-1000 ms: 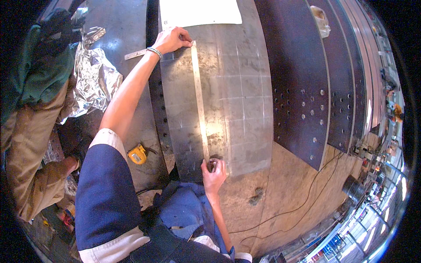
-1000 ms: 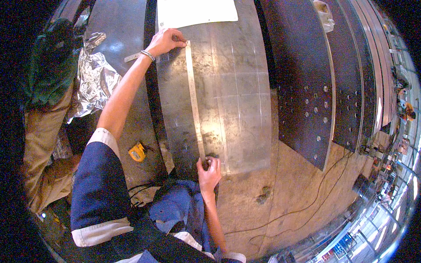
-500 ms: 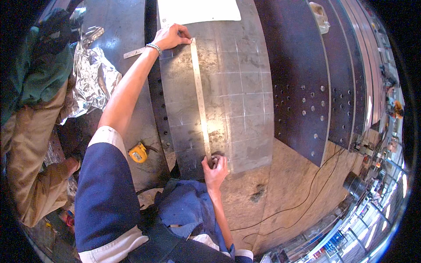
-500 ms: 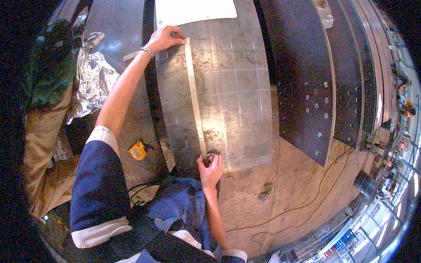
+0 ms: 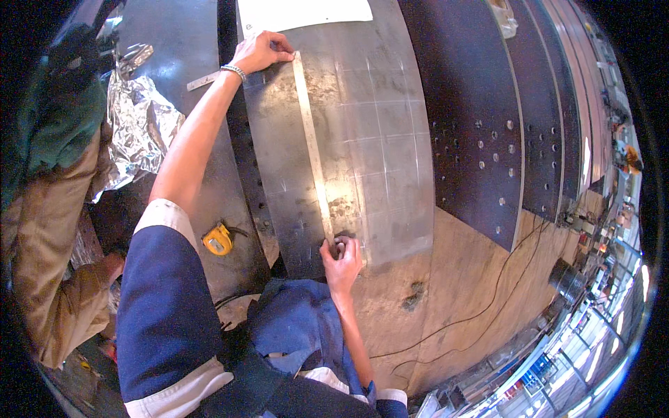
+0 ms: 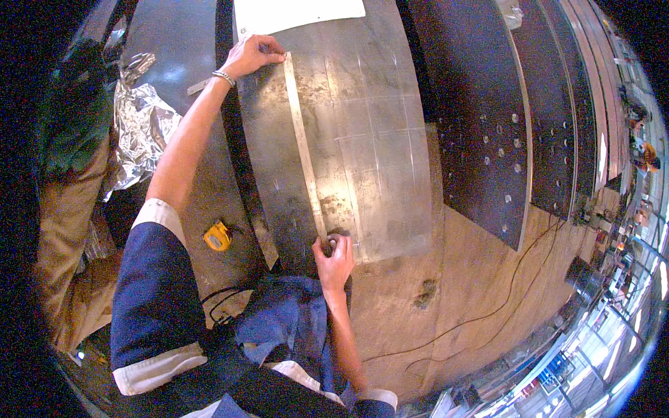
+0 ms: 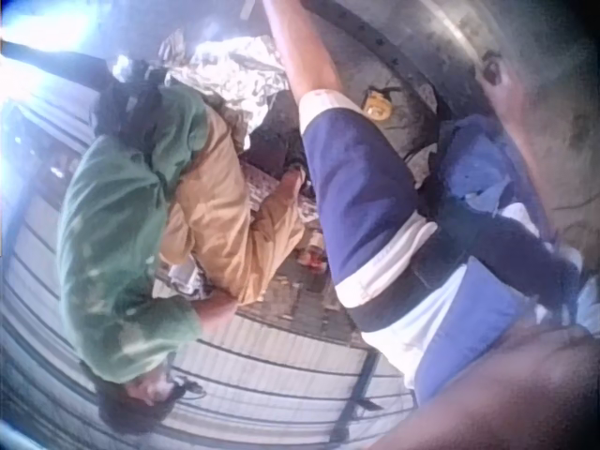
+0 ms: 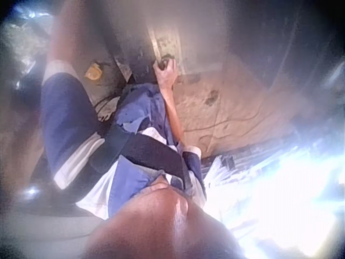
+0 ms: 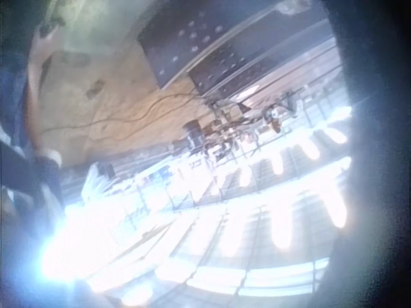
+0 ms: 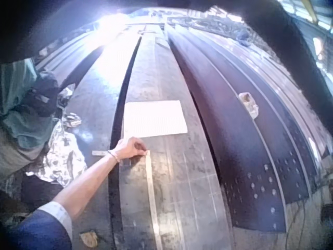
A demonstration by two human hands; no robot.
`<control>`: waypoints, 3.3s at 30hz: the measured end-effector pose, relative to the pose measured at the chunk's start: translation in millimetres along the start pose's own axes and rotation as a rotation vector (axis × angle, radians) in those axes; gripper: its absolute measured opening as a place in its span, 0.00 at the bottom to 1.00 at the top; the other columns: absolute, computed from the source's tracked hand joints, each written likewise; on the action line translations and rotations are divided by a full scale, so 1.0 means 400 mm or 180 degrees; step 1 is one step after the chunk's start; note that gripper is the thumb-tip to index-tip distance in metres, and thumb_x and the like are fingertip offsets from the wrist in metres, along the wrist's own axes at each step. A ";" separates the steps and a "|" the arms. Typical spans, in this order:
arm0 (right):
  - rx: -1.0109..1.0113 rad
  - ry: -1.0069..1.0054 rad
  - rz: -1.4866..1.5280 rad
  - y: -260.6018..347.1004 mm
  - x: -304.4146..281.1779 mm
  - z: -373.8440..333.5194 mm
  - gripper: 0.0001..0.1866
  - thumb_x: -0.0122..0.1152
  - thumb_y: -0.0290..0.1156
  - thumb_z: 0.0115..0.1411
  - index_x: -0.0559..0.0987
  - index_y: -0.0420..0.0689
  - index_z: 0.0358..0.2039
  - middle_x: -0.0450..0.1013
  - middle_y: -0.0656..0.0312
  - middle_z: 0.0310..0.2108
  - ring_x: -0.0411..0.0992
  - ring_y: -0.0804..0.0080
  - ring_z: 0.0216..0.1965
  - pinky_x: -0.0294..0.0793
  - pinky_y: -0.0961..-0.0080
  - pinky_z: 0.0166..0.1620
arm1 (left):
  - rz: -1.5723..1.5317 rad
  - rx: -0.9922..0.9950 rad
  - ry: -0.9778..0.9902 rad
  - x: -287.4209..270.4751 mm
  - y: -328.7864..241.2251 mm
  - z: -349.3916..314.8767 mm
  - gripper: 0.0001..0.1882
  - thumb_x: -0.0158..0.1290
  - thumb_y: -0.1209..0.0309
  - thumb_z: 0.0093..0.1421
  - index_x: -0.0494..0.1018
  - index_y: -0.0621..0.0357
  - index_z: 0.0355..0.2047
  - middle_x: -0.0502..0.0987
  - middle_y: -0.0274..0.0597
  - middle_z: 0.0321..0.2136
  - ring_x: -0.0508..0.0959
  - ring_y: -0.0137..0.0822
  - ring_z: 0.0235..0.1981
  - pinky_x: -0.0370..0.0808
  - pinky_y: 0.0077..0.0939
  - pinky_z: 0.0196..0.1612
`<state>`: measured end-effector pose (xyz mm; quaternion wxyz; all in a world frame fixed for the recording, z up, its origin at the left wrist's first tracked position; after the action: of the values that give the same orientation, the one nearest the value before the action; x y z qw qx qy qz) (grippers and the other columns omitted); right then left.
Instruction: The person measures a large curved metal sheet using a tape measure and marks points with a marker. They then use a square ruler to draw straight lines across the sheet, creating a grid pattern. The person repeatedly repositions the ruler and draws additional lines to complete the layout.
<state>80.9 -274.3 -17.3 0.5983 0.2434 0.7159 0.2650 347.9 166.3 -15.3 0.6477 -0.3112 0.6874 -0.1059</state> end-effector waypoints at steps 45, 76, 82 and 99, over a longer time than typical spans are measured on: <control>0.0446 0.0174 0.0162 0.025 -0.009 0.014 0.14 0.75 0.33 0.54 0.79 0.40 0.34 0.76 0.54 0.32 0.77 0.58 0.32 0.75 0.65 0.36 | 0.0257 0.0027 -0.0012 -0.005 0.010 -0.006 0.16 0.67 0.51 0.54 0.87 0.41 0.39 0.86 0.33 0.36 0.84 0.33 0.40 0.79 0.34 0.44; 0.0401 0.0234 0.0126 0.037 -0.014 0.017 0.15 0.75 0.33 0.54 0.78 0.40 0.34 0.76 0.56 0.30 0.76 0.57 0.32 0.75 0.63 0.37 | 0.1547 0.0495 -0.0070 0.044 -0.121 -0.149 0.71 0.70 0.26 0.24 0.66 0.60 0.64 0.69 0.51 0.54 0.72 0.55 0.60 0.75 0.56 0.55; 0.0392 0.0237 0.0120 0.032 -0.013 0.015 0.15 0.75 0.33 0.54 0.78 0.40 0.35 0.76 0.56 0.30 0.77 0.57 0.32 0.76 0.63 0.37 | 0.1575 0.0292 0.0149 0.049 -0.133 -0.158 0.72 0.71 0.29 0.26 0.63 0.62 0.67 0.67 0.55 0.59 0.68 0.58 0.62 0.72 0.55 0.61; -0.1076 -0.0251 0.0277 0.213 -0.083 0.269 0.09 0.61 0.31 0.66 0.81 0.37 0.34 0.73 0.52 0.31 0.73 0.57 0.31 0.73 0.61 0.37 | 0.1331 0.0123 0.0146 0.052 -0.134 -0.163 0.73 0.74 0.34 0.24 0.61 0.62 0.67 0.63 0.58 0.64 0.63 0.59 0.67 0.65 0.55 0.66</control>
<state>195.4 -223.6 48.7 0.6462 0.1803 0.6260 0.3975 301.8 95.6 6.0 0.6456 -0.1468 0.7494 0.0104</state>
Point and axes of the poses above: each hand's wrist, its own z-axis towards the middle knuckle, its own x-axis out of the palm, y = z × x, the point moved 5 cm from there along z, towards the middle knuckle
